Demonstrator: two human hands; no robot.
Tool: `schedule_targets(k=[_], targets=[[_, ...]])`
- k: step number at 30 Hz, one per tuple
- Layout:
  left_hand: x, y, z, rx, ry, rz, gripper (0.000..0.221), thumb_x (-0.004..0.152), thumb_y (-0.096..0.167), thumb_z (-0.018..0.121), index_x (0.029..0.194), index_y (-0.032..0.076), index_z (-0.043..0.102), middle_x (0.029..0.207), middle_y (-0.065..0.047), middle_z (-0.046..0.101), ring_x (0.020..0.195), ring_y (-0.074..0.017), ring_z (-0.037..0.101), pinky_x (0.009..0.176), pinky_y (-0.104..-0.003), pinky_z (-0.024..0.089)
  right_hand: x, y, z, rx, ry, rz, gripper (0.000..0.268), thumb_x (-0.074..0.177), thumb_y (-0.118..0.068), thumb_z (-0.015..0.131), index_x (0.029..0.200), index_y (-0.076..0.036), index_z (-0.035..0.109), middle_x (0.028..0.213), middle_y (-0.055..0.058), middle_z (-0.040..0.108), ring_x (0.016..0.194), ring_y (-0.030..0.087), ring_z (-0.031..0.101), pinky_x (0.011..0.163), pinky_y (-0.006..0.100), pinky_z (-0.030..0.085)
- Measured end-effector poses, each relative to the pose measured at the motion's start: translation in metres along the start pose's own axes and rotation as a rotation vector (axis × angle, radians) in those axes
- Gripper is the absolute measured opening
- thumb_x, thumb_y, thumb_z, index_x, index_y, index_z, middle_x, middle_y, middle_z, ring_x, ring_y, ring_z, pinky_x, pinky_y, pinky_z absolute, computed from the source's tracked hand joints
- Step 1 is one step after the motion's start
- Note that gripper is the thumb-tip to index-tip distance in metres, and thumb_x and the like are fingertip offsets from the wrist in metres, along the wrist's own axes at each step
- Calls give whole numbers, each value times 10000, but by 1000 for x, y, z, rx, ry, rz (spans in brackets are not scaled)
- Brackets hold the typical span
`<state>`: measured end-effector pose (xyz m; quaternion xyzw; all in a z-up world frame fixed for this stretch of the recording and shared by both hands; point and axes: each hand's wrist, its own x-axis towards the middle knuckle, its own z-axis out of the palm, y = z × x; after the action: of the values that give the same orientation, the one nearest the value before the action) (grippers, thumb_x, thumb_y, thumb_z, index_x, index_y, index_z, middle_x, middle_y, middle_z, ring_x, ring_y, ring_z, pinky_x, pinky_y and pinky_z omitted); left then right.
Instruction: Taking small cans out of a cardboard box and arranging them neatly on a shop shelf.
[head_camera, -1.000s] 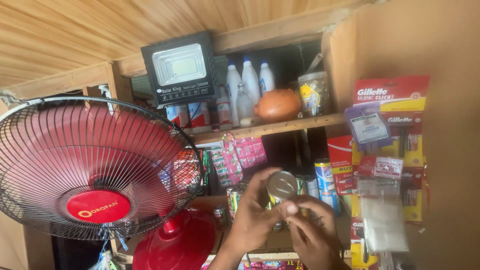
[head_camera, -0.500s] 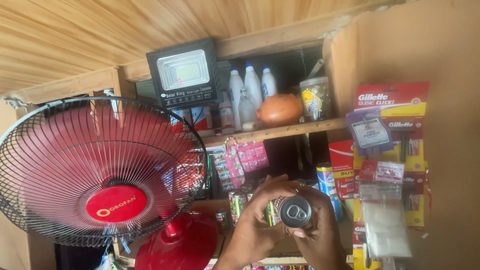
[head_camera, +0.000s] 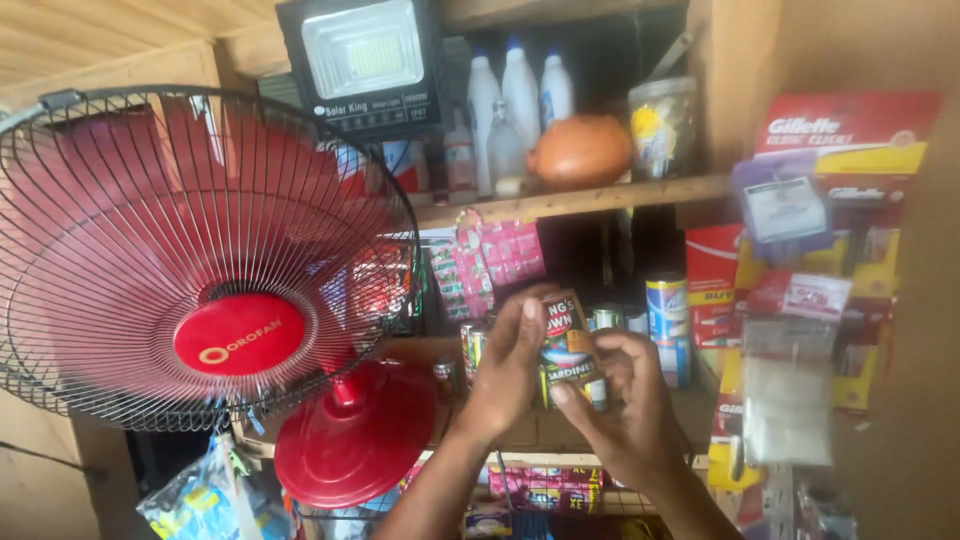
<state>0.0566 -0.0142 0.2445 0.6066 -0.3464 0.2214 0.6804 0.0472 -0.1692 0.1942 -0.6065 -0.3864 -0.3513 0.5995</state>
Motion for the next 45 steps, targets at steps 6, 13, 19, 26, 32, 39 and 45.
schedule_targets(k=[6,13,19,26,32,39,45], targets=[[11,2,-1,287,6,77,551,982,362,633,1425,46,543,1231,-115,712,1165,-200,661,1015,-325,524,25,45,-5,-52,-28,150,753,785,-97,806,1390,-47,360,1263,123,589,1108,182,652,881,332,586],[51,-62,2,480,-4,187,573,908,266,768,1388,28,564,1265,-189,660,1118,-278,693,922,-370,575,48,123,-24,-151,32,75,649,841,-93,807,1359,-17,425,1279,110,618,1160,209,633,922,362,551],[54,-184,-1,472,57,138,494,960,262,684,1363,-2,575,1268,-211,655,1080,-332,695,918,-440,571,50,204,-36,-245,67,283,590,915,-84,735,1436,-42,462,1231,85,663,1160,198,654,994,333,543],[23,-221,23,514,94,37,675,1070,342,405,1547,-116,269,1483,-359,453,1399,-491,437,1160,-487,356,41,245,-37,-450,95,226,642,841,-68,778,1426,-25,518,1265,146,599,1139,217,672,963,349,563],[0,-257,26,672,116,95,606,1114,294,327,1536,-139,285,1567,-401,340,1481,-526,310,1206,-526,292,35,237,-29,-500,130,371,518,879,-177,777,1331,-10,587,1231,148,709,1078,212,726,928,349,593],[-4,-254,27,683,200,143,561,1094,265,366,1464,-156,395,1500,-391,439,1421,-534,419,1196,-534,359,22,252,-27,-410,109,245,461,874,-192,783,1232,14,578,1140,130,727,1062,214,730,926,343,605],[-2,-244,27,671,193,144,468,1110,236,355,1411,-111,442,1389,-363,539,1302,-536,540,1086,-540,472,15,257,-20,-563,141,297,454,899,-210,791,1274,-28,610,1135,116,749,1029,223,739,931,363,592]])
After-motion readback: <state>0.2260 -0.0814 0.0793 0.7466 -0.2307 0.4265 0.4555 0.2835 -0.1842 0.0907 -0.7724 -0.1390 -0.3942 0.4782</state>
